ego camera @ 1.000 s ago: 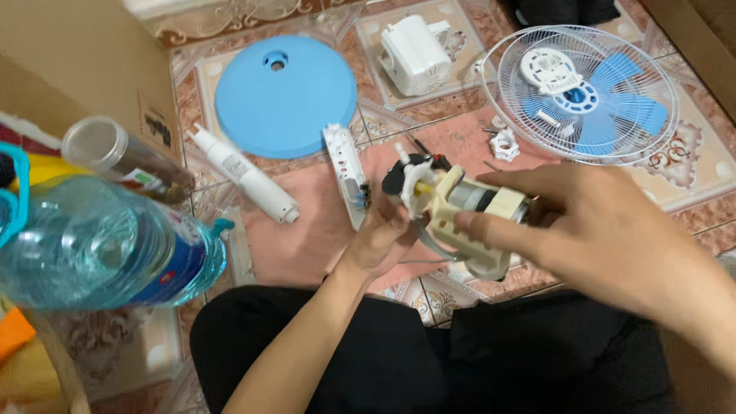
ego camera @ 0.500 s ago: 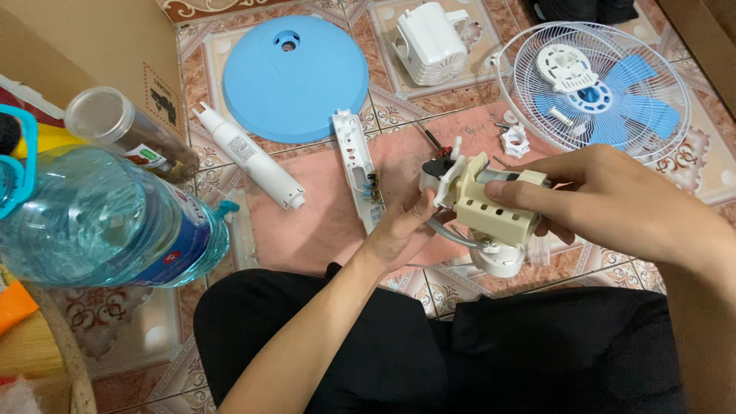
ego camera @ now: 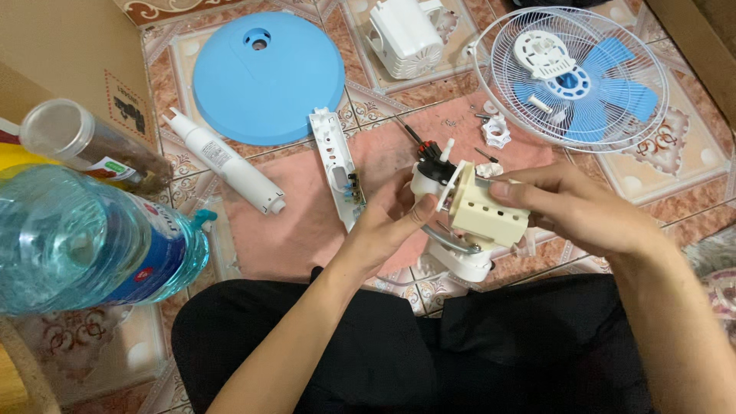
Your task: The person sits on the floor and uses a screwdriver to disassemble a white plastic electrical component, likely a fan motor housing. They remove screws, separate the housing halves, and inspect the internal parts.
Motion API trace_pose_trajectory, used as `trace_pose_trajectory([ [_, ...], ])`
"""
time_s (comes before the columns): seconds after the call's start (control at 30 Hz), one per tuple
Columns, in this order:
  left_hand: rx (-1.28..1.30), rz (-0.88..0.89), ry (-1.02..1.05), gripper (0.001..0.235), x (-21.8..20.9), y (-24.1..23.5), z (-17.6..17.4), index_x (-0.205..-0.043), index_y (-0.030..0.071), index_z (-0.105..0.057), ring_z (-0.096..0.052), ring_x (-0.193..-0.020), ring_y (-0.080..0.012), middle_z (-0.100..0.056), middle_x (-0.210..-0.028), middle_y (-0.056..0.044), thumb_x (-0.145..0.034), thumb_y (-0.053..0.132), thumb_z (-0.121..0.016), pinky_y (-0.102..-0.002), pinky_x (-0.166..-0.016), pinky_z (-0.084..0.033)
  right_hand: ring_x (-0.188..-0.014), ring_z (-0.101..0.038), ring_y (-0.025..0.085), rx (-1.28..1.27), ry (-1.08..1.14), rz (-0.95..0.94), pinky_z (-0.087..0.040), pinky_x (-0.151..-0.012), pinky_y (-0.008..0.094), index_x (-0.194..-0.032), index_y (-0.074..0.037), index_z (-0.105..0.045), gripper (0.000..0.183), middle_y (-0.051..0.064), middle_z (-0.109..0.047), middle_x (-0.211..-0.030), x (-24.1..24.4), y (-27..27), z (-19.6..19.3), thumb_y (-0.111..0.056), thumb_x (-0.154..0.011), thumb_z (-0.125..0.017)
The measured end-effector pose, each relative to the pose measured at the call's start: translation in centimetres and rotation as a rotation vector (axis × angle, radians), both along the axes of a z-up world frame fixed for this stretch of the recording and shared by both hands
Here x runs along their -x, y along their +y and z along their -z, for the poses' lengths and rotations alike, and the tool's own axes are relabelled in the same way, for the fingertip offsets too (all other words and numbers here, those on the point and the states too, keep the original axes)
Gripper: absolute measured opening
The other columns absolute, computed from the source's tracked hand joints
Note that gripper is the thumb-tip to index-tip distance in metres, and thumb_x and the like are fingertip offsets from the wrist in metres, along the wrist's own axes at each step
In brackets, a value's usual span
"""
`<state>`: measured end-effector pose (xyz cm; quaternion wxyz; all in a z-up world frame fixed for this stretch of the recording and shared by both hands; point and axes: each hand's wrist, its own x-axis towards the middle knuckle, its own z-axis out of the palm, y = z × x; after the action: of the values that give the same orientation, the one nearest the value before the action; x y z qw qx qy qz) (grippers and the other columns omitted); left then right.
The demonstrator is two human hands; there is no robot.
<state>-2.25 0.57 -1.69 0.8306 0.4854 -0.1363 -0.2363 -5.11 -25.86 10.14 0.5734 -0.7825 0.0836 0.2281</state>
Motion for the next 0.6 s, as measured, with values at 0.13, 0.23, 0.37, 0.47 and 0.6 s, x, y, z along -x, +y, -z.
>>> trace_pose_trajectory([
  [0.13,-0.098,0.017,0.059,0.080,0.0,0.2,-1.3,-0.159,0.006,-0.060,-0.070,-0.137,-0.0195,-0.075,-0.145,-0.009,-0.094,0.046,-0.083,-0.036,-0.114,-0.061,-0.116,-0.080,0.018,0.022,-0.005,0.042,-0.062,-0.107,0.034,-0.135,0.005,-0.091,0.045,0.011,-0.094,-0.133,0.5,0.1,1.8,-0.019,-0.103,-0.071],
  [0.23,-0.210,-0.004,0.042,0.080,-0.2,0.1,-1.5,-0.160,0.008,-0.060,-0.072,-0.136,-0.0186,-0.078,-0.148,-0.009,-0.092,0.044,-0.084,-0.034,-0.118,-0.058,-0.118,-0.072,0.013,0.010,-0.104,0.038,-0.059,-0.105,0.031,-0.143,0.004,-0.086,0.049,0.006,-0.089,-0.135,1.0,-0.7,4.3,-0.020,-0.103,-0.073],
  [0.37,-0.205,-0.018,-0.005,0.080,-0.2,0.1,0.3,-0.163,0.006,-0.059,-0.069,-0.137,-0.0217,-0.076,-0.146,-0.014,-0.096,0.039,-0.087,-0.039,-0.121,-0.056,-0.091,-0.067,0.015,-0.154,-0.208,0.053,-0.055,-0.080,0.030,-0.142,0.003,-0.084,0.046,0.011,-0.079,-0.109,1.2,-0.2,6.8,-0.022,-0.107,-0.070],
  [0.47,-0.144,-0.040,-0.090,0.076,-0.3,0.2,1.1,-0.164,0.001,-0.059,-0.067,-0.132,-0.0268,-0.075,-0.140,-0.021,-0.103,0.033,-0.091,-0.046,-0.121,-0.055,-0.062,-0.063,0.016,-0.308,-0.269,0.066,-0.051,-0.058,0.029,-0.137,0.004,-0.086,0.041,0.012,-0.073,-0.072,1.4,-0.3,9.5,-0.022,-0.110,-0.070],
  [0.6,-0.219,-0.011,-0.098,0.082,-0.8,1.0,0.1,-0.165,0.000,-0.058,-0.071,-0.131,-0.0332,-0.075,-0.141,-0.027,-0.099,0.034,-0.093,-0.048,-0.117,-0.058,-0.064,-0.064,0.017,-0.304,-0.314,0.059,-0.051,-0.064,0.030,-0.139,0.001,-0.086,0.043,0.013,-0.077,-0.074,1.4,0.2,11.8,-0.027,-0.111,-0.068],
])
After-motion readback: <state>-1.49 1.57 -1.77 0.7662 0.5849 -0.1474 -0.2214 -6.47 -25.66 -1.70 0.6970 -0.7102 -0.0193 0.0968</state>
